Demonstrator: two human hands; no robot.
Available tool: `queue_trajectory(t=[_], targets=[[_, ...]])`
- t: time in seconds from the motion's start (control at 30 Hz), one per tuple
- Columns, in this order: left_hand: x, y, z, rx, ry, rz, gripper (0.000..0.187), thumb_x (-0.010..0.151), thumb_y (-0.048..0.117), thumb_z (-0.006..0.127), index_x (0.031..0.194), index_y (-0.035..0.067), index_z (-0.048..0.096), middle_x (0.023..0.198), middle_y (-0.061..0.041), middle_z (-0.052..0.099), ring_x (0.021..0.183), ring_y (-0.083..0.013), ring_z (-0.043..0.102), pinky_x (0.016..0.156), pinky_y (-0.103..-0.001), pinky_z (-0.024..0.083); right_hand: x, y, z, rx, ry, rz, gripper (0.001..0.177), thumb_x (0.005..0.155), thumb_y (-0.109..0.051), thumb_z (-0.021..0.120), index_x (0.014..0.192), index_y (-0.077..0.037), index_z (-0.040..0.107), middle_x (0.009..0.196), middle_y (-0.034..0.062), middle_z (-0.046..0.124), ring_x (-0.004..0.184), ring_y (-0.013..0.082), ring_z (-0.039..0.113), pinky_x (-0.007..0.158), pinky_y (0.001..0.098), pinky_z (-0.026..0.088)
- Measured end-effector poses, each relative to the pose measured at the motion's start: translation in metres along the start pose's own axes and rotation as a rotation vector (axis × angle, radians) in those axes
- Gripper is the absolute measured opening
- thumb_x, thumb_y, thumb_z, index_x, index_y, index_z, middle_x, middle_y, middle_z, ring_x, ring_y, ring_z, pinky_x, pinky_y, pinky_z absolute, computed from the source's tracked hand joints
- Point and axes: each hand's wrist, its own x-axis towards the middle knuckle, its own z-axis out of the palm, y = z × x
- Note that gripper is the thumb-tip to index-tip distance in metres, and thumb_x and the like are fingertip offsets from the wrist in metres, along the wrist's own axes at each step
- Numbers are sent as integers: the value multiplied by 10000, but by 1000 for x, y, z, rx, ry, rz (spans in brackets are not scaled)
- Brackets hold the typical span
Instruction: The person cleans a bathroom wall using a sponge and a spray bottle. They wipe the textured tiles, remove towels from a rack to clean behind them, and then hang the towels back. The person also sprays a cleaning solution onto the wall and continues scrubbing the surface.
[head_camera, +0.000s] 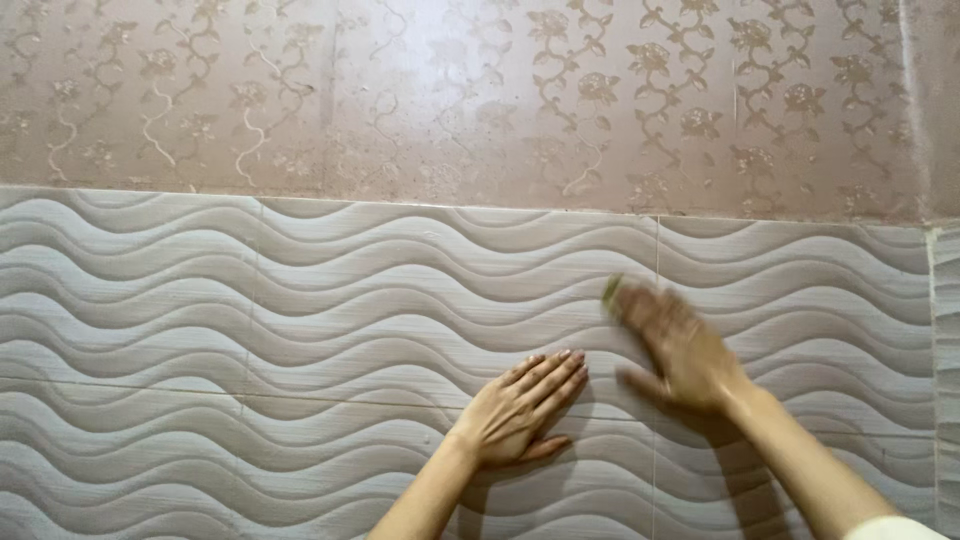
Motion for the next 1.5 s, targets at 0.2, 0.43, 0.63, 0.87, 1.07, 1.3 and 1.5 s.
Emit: queue_trajectory(t=[0.2, 0.43, 0.63, 0.87, 1.07, 1.3, 1.5], targets=[[18, 1, 4, -35, 81, -183, 967, 985, 645, 462, 1602, -63, 234, 1684, -244, 239, 1585, -344, 200, 1294, -446, 146, 85, -29, -5, -229, 218, 152, 843, 1018, -536, 404, 1658, -113, 54, 1715, 140, 6, 1558, 289, -15, 1238, 495, -27], [40, 9, 8, -29, 160, -391, 1065, 938, 680, 490, 1606, -77, 151, 1693, -274, 155, 1588, -379, 126, 1280, -482, 99, 68, 9, -12, -109, -17, 390, 896, 972, -673, 345, 1597, -189, -77, 1665, 19, -184, 1541, 209, -116, 1237, 415, -69], [46, 10, 14, -124, 90, -171, 965, 923, 592, 573, 1591, -2, 209, 1647, -259, 224, 1550, -379, 209, 1254, -563, 98, 80, -5, 19, -724, 80, 695, 866, 1048, -587, 300, 1640, -45, -26, 1691, 151, -109, 1540, 287, -65, 1235, 449, -26], [76, 15, 52, -203, 148, 109, 595, 1007, 306, 713, 1525, 162, 459, 1582, -27, 467, 1466, -186, 455, 1309, -372, 302, 88, -79, 21, -218, 176, -110, 702, 1059, -399, 312, 1639, -124, 29, 1723, 106, -7, 1590, 249, -32, 1285, 462, -18], [94, -11, 2, -238, 58, 50, 882, 717, 379, 741, 1498, 124, 422, 1608, -114, 382, 1491, -289, 367, 1242, -512, 255, 80, -66, 12, -495, -251, 223, 845, 1006, -523, 345, 1630, -87, -21, 1701, 185, -52, 1549, 341, -59, 1217, 535, -38], [74, -36, 3, -22, 153, -138, 814, 906, 301, 635, 1625, 113, 303, 1700, -106, 297, 1572, -255, 301, 1296, -534, 208, 114, -78, 30, -82, 490, 853, 977, 953, -690, 378, 1624, -69, 33, 1696, 161, 42, 1566, 305, 59, 1265, 466, 38], [26, -76, -23, 39, 201, -197, 748, 945, 244, 630, 1622, 111, 341, 1708, -109, 320, 1578, -251, 321, 1302, -524, 210, 171, -121, 39, -328, 302, 882, 889, 1052, -603, 328, 1668, -32, 39, 1738, 181, 50, 1602, 300, 58, 1295, 449, 40]])
